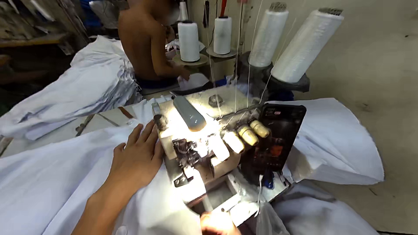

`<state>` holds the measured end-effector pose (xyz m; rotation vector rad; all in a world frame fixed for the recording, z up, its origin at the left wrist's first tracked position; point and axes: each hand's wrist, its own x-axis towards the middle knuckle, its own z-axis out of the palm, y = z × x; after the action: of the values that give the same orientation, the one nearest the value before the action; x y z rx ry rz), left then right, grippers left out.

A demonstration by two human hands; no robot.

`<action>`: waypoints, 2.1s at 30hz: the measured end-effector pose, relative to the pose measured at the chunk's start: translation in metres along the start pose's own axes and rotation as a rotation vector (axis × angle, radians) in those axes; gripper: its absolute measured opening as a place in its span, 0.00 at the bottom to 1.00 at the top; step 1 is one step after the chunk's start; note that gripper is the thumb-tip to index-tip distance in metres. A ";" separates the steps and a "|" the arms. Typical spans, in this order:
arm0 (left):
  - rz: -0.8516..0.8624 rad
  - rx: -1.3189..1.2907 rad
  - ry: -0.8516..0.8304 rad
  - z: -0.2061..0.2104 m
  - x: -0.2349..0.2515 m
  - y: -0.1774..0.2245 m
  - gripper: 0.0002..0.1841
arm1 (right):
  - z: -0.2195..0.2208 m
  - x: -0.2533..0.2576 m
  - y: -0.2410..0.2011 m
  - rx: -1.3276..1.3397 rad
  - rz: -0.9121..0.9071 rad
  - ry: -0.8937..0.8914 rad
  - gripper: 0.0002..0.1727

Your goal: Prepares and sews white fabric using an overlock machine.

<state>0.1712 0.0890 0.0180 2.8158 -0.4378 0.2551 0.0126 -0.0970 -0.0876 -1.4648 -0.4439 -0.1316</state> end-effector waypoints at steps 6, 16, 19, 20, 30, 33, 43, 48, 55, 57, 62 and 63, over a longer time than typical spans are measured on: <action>-0.073 -0.031 -0.039 -0.005 0.008 0.004 0.30 | -0.011 0.000 -0.014 -0.046 -0.023 0.107 0.04; -0.090 0.067 -0.036 -0.006 0.035 0.012 0.24 | -0.001 0.009 0.003 0.214 -0.045 0.443 0.05; -0.092 0.079 -0.028 -0.007 0.041 0.012 0.24 | 0.002 0.011 0.006 0.235 -0.097 0.492 0.06; -0.079 0.078 0.001 -0.007 0.039 0.011 0.24 | 0.003 0.009 0.008 0.186 -0.123 0.459 0.07; 0.456 0.190 0.013 -0.039 -0.143 0.020 0.24 | -0.007 -0.008 0.001 -0.358 -0.180 0.072 0.07; 0.397 -0.177 -0.036 -0.069 -0.158 -0.001 0.15 | -0.021 -0.018 -0.016 -0.376 -0.082 0.003 0.09; 0.548 -0.471 -0.226 -0.113 -0.149 -0.010 0.13 | 0.040 0.015 -0.079 -0.027 -0.375 -0.158 0.20; 0.526 -0.429 -0.025 -0.126 -0.134 0.012 0.12 | 0.028 -0.012 -0.115 0.298 -0.219 -0.220 0.10; 0.451 -0.026 0.139 -0.022 -0.091 0.053 0.14 | 0.011 -0.042 -0.030 -0.111 0.058 0.269 0.15; 0.410 0.010 0.151 -0.007 -0.087 0.051 0.14 | 0.012 -0.045 -0.015 -0.104 0.092 0.358 0.24; 0.369 0.013 0.182 -0.001 -0.086 0.054 0.13 | 0.005 -0.035 -0.009 0.060 0.289 0.333 0.31; 0.364 -0.004 0.182 -0.001 -0.085 0.053 0.12 | 0.004 -0.034 -0.008 0.078 0.291 0.332 0.24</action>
<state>0.0743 0.0636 0.0142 2.6597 -0.9032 0.5768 -0.0222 -0.1003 -0.0928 -1.3829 0.0348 -0.1209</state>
